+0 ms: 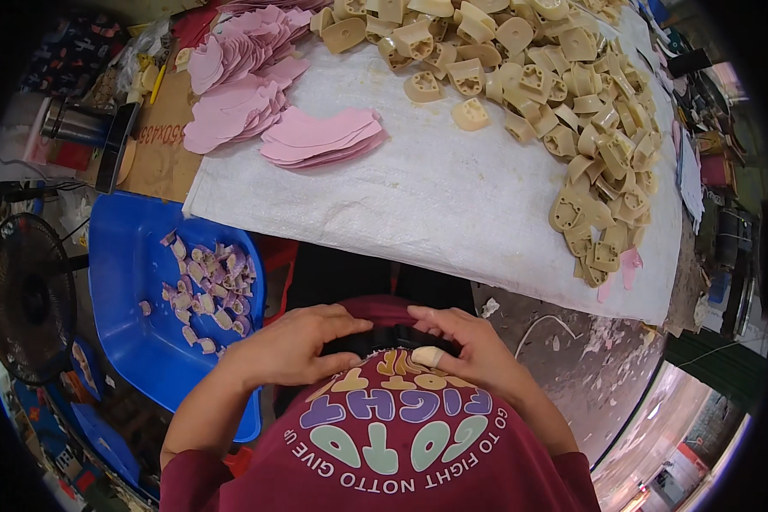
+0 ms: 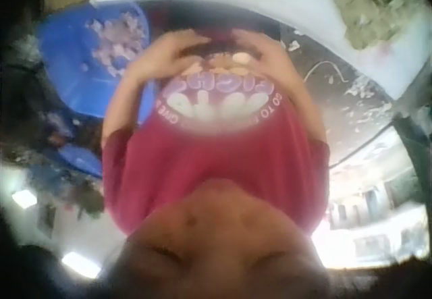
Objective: The person inserts pink foam pieces into beige plastic molds by hand. They repeatedly pick up a foam piece and a mold, press them together, and place the assembled unit into a blue bin. The person also adjusts the camera headstrap during the task.
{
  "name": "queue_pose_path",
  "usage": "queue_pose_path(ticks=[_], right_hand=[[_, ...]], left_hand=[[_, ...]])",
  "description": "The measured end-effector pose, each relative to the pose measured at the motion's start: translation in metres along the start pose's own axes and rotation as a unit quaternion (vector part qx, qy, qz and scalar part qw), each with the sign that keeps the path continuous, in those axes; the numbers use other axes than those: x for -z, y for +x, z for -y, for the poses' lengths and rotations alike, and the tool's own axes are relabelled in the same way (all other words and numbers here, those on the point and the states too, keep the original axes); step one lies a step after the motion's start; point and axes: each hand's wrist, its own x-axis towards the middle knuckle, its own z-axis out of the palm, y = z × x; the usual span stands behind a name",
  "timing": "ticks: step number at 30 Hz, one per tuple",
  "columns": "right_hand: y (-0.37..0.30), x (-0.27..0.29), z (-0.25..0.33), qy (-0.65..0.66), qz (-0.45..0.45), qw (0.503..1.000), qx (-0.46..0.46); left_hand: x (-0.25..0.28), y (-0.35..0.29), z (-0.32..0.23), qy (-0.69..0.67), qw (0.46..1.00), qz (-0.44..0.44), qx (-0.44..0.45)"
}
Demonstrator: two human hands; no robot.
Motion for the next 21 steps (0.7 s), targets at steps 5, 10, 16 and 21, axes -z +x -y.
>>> queue_pose_path(ticks=[5,10,16,21], right_hand=[[0.005,-0.002,0.000,0.047,-0.007,0.998,-0.033],[0.014,-0.009,-0.009,0.051,-0.024,0.998,-0.027],[-0.001,0.011,-0.021,0.086,-0.035,0.996,-0.002],[0.009,0.043,0.018,0.062,-0.135,0.987,0.067]], left_hand=[[0.004,0.005,-0.015,-0.003,0.998,0.006,0.068],[-0.006,0.017,0.014,0.082,0.996,-0.013,0.022],[0.023,0.014,0.014,-0.019,0.999,0.033,0.002],[0.055,0.009,0.008,-0.169,0.977,-0.131,0.007]])
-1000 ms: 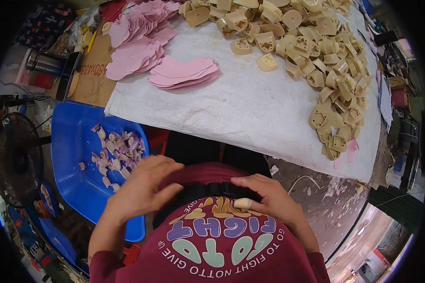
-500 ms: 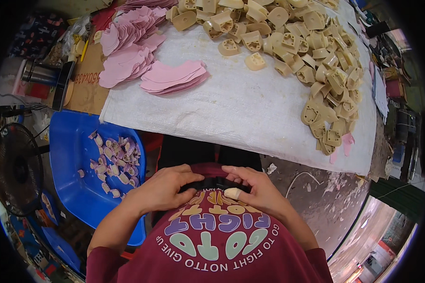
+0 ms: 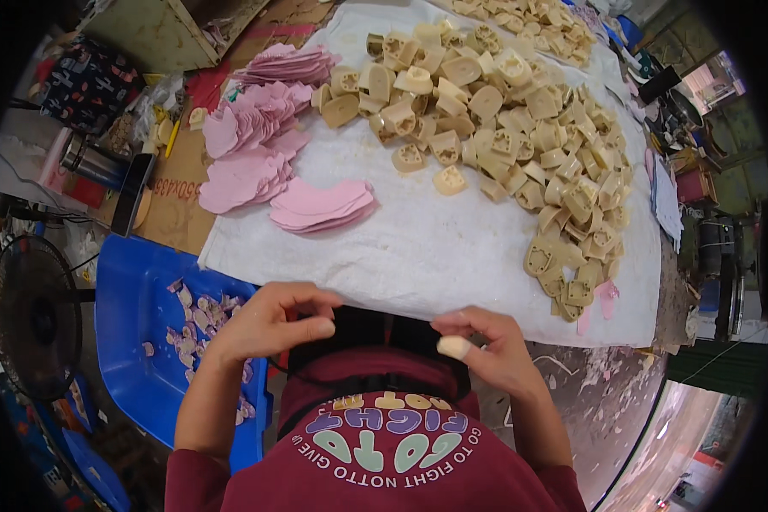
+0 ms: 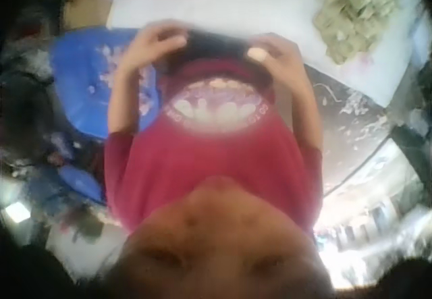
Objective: The person inserts pink foam pieces into beige plastic molds by hand. They repeatedly pick up a foam piece and a mold, press them together, and place the assembled unit into a blue bin. The person also adjusts the camera headstrap during the task.
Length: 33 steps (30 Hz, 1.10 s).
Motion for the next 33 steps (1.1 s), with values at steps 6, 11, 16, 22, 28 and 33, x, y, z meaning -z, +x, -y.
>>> queue_pose_path(ticks=[6,11,16,22,28,33], right_hand=[[0.144,-0.039,0.036,-0.210,-0.078,0.913,0.340],[0.204,-0.066,0.051,-0.393,-0.023,0.879,0.269],[0.212,-0.074,0.049,-0.457,0.015,0.849,0.264],[0.213,-0.062,0.026,-0.150,-0.080,0.966,0.196],[0.181,-0.012,0.021,0.161,-0.195,0.959,0.126],[0.123,-0.025,0.014,-0.234,-0.218,0.862,0.393]], left_hand=[[-0.006,0.029,-0.013,0.101,0.981,-0.144,-0.084],[0.022,0.015,-0.029,0.121,0.952,-0.226,-0.164],[0.046,0.023,-0.021,0.189,0.892,-0.355,-0.204],[0.020,0.059,0.013,0.368,0.815,-0.361,-0.265],[0.012,0.060,0.008,0.368,0.797,-0.412,-0.244],[-0.045,0.067,-0.015,-0.101,0.949,-0.254,-0.155]])
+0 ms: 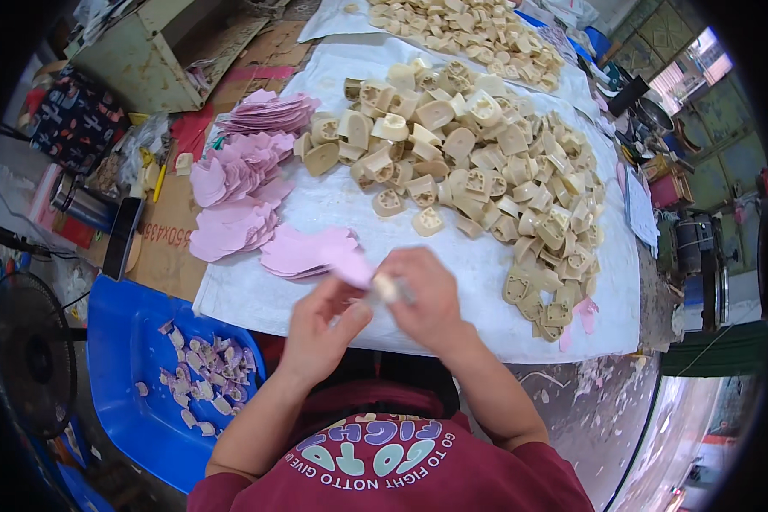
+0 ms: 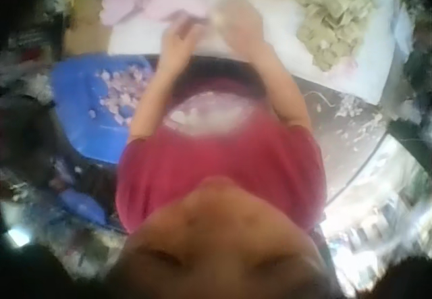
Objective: The person inserts pink foam pieces into beige plastic molds by hand. They repeatedly pick up a foam piece and a mold, press them together, and place the assembled unit into a blue bin. The person also adjusts the camera headstrap during the task.
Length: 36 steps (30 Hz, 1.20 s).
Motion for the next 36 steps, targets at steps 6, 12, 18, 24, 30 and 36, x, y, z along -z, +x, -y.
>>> queue_pose_path(ticks=[6,12,18,24,30,36], right_hand=[[-0.006,0.021,-0.027,-0.038,0.019,0.992,-0.117],[0.012,0.006,-0.063,-0.360,0.067,0.916,-0.163],[-0.013,0.025,-0.063,-0.174,0.007,0.975,-0.139],[-0.042,0.004,0.042,0.299,-0.035,0.920,-0.250],[-0.045,0.015,0.045,0.049,0.070,0.988,-0.129],[-0.042,0.017,0.047,0.374,0.093,0.827,-0.408]], left_hand=[[-0.022,0.017,0.012,-0.316,0.920,0.014,0.230],[-0.034,0.019,0.027,-0.316,0.926,-0.046,0.201],[-0.035,0.020,0.035,-0.457,0.865,-0.056,0.198],[-0.054,0.027,0.033,-0.485,0.848,-0.033,0.212],[-0.050,0.017,0.013,-0.425,0.884,-0.096,0.167],[-0.048,0.011,-0.004,-0.380,0.910,-0.069,0.150]])
